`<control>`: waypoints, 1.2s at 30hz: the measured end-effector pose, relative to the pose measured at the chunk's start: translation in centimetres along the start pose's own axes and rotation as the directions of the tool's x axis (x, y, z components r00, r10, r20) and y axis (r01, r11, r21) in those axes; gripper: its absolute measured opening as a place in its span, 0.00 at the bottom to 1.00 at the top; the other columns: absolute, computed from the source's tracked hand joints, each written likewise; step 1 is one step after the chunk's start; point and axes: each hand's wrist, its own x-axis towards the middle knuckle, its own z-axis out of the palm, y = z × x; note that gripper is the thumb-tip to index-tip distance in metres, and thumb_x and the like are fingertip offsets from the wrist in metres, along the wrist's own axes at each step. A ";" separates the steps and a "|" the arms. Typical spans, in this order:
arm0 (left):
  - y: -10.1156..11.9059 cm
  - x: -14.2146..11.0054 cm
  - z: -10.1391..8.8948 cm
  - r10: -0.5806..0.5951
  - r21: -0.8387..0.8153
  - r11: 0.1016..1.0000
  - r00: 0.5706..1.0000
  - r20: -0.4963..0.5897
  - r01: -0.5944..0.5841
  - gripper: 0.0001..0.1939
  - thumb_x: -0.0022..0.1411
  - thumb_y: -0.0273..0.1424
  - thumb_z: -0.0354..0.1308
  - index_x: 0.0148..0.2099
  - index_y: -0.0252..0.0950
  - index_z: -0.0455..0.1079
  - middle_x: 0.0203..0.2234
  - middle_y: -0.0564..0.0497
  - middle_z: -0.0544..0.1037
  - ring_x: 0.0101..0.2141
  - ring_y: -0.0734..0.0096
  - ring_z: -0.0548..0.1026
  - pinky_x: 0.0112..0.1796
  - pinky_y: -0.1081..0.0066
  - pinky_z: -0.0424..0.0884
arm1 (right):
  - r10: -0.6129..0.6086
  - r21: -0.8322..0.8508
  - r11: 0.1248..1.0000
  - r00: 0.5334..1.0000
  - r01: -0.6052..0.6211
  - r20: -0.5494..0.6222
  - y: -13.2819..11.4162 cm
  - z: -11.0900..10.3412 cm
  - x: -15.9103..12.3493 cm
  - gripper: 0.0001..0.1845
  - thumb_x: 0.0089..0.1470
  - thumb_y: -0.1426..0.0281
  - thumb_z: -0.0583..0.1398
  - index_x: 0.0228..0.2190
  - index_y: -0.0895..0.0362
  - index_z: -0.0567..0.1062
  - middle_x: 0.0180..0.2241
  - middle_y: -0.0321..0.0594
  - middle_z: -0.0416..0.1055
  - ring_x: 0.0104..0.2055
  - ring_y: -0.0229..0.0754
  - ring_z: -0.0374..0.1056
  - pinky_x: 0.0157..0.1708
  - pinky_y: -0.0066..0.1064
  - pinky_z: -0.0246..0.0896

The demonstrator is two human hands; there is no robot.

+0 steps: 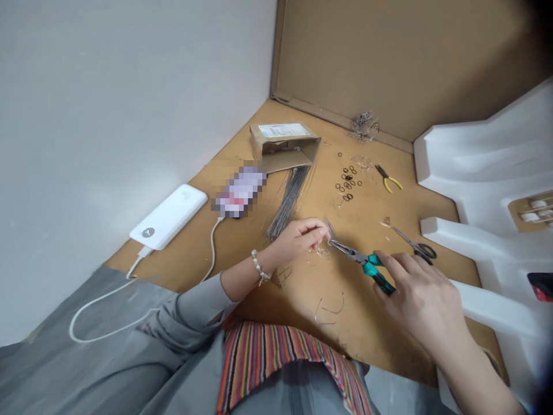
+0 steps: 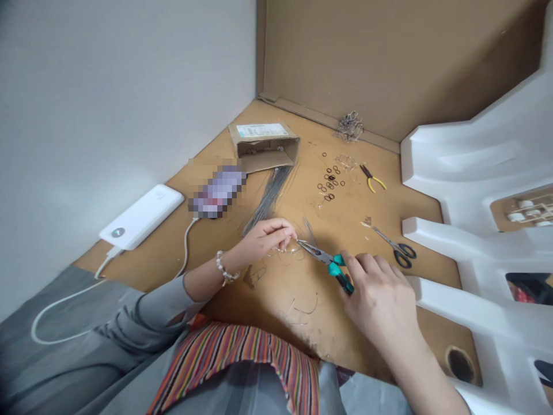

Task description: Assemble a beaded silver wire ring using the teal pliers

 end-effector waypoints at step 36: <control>-0.4 -0.3 0.2 0.077 -0.041 0.996 0.997 -0.019 -0.077 0.16 0.63 0.41 0.51 0.34 0.33 0.70 0.20 0.56 0.66 0.21 0.80 0.63 0.26 0.76 0.62 | 0.121 0.116 0.983 0.974 -0.145 0.192 0.2 0.0 -0.3 0.16 0.48 0.67 0.58 0.41 0.52 0.75 0.31 0.35 0.77 0.27 0.42 0.73 0.20 0.32 0.55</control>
